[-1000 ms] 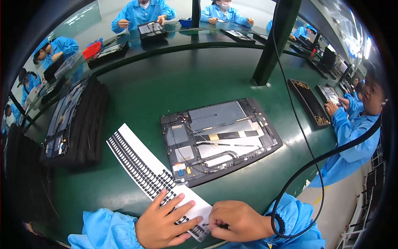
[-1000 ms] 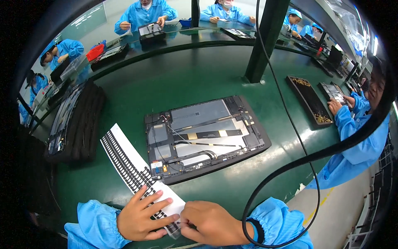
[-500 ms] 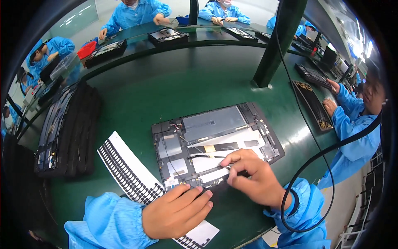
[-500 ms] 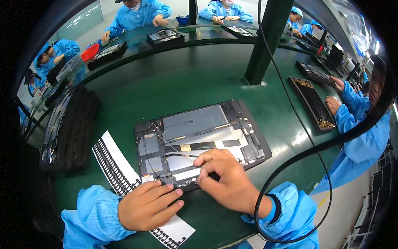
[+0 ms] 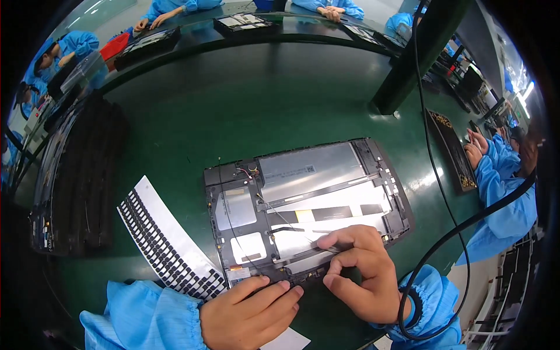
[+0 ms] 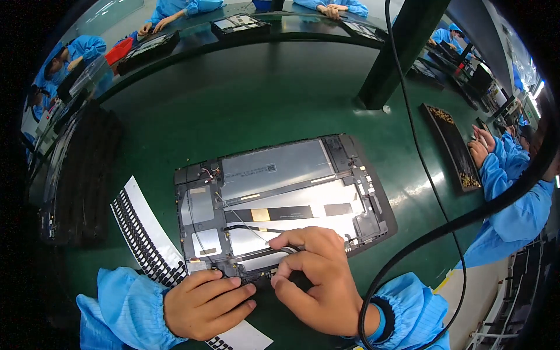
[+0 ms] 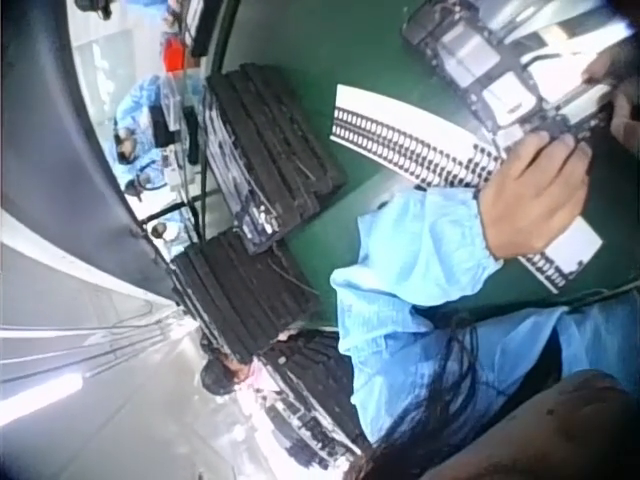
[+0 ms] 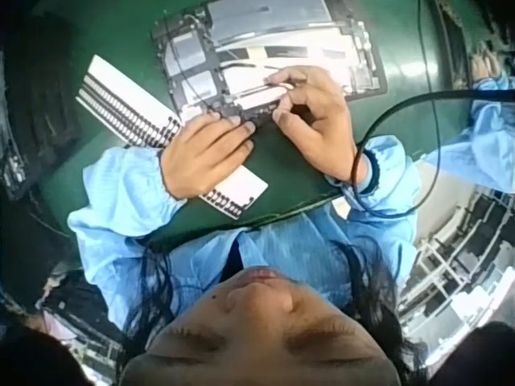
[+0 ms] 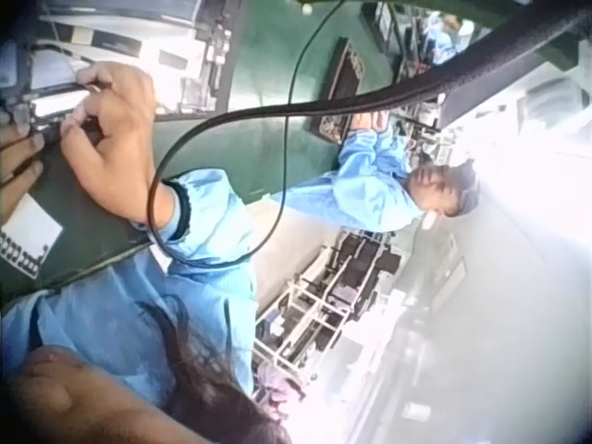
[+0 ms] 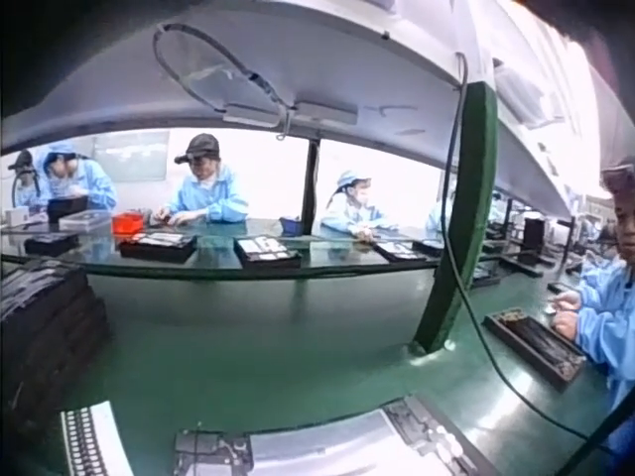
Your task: The person applies small adhesive labels or strips by hand to the internal components of tablet chassis on an assembly line.
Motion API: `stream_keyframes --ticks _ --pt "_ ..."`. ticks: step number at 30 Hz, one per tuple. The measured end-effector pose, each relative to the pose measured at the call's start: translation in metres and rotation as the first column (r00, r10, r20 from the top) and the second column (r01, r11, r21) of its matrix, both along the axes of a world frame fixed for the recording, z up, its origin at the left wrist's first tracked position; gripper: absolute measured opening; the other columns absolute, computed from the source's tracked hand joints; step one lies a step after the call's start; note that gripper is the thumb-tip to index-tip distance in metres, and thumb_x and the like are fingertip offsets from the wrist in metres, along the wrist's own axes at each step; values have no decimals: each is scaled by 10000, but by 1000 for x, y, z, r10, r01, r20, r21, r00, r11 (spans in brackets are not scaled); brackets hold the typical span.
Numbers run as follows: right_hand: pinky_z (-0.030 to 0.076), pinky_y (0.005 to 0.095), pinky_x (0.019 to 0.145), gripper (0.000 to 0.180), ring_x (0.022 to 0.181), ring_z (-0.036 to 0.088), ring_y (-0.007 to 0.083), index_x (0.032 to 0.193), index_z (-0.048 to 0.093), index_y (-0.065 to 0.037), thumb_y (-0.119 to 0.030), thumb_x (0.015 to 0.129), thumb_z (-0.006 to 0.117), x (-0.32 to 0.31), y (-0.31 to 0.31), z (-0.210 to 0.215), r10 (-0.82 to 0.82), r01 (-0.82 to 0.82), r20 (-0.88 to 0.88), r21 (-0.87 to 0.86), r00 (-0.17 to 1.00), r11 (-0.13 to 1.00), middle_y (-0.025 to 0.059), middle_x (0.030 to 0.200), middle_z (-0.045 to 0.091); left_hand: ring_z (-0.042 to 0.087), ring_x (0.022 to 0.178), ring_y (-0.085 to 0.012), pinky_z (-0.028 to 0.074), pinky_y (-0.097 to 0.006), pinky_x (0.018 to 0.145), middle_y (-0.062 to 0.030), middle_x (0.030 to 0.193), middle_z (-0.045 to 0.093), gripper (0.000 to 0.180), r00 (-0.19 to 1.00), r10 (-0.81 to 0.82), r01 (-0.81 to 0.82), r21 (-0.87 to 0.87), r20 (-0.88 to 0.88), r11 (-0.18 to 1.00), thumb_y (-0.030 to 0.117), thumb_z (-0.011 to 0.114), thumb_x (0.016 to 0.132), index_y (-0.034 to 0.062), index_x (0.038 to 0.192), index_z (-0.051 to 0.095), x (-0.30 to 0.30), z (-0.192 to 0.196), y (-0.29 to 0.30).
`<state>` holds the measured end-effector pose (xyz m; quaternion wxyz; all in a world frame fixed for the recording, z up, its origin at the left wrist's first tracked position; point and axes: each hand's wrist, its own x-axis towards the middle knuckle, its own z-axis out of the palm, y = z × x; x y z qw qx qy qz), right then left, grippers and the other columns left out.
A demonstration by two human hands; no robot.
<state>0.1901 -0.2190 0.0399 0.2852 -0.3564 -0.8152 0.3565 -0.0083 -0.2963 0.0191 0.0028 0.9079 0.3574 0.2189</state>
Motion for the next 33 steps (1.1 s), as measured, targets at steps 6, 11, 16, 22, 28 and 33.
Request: stream_keyframes --ticks 6,11,16,22,28,33 --pt "309 341 832 88 903 474 239 662 550 -53 -30 608 616 -2 -2 -2 8 -8 -1 66 1000 998 90 997 571 544 937 -187 412 -309 801 -56 1033 599 195 1000 8 -7 11 -22 1000 94 533 729 94 893 639 0 4 -2" --pt "307 338 833 91 898 481 235 668 554 -58 -35 611 621 1 -5 -1 -16 15 12 79 1000 997 80 979 570 544 951 -195 418 -312 789 -69 1053 593 191 999 0 -1 26 33 1000 94 533 736 86 895 639 4 3 1" --pt "313 342 822 94 901 484 238 664 550 -66 -41 612 624 1 -5 -1 -18 17 6 87 1000 996 67 963 565 530 990 -205 421 -314 790 -91 1095 575 173 998 -32 33 20 -59 999 91 545 736 66 880 637 9 10 7" --pt "350 351 775 127 853 501 248 680 553 -67 -41 594 643 11 2 -5 -2 0 19 111 1000 994 63 942 556 518 1014 -206 424 -314 792 -98 1127 561 142 997 2 -2 10 -77 1000 115 570 723 62 838 632 7 5 6" --pt "362 354 759 177 853 493 250 734 585 -63 -29 579 665 8 -1 1 40 -44 22 189 999 981 65 947 550 514 1024 -204 428 -315 789 -94 1125 564 117 996 -11 12 13 -84 1000 117 565 736 68 819 630 8 6 6" --pt "392 338 740 226 847 510 252 766 615 -50 -13 555 686 8 -2 -3 63 -92 101 317 993 944 85 933 562 515 1027 -198 429 -315 796 -87 1121 568 119 997 5 -5 2 -83 1000 121 572 725 73 817 630 8 4 4"
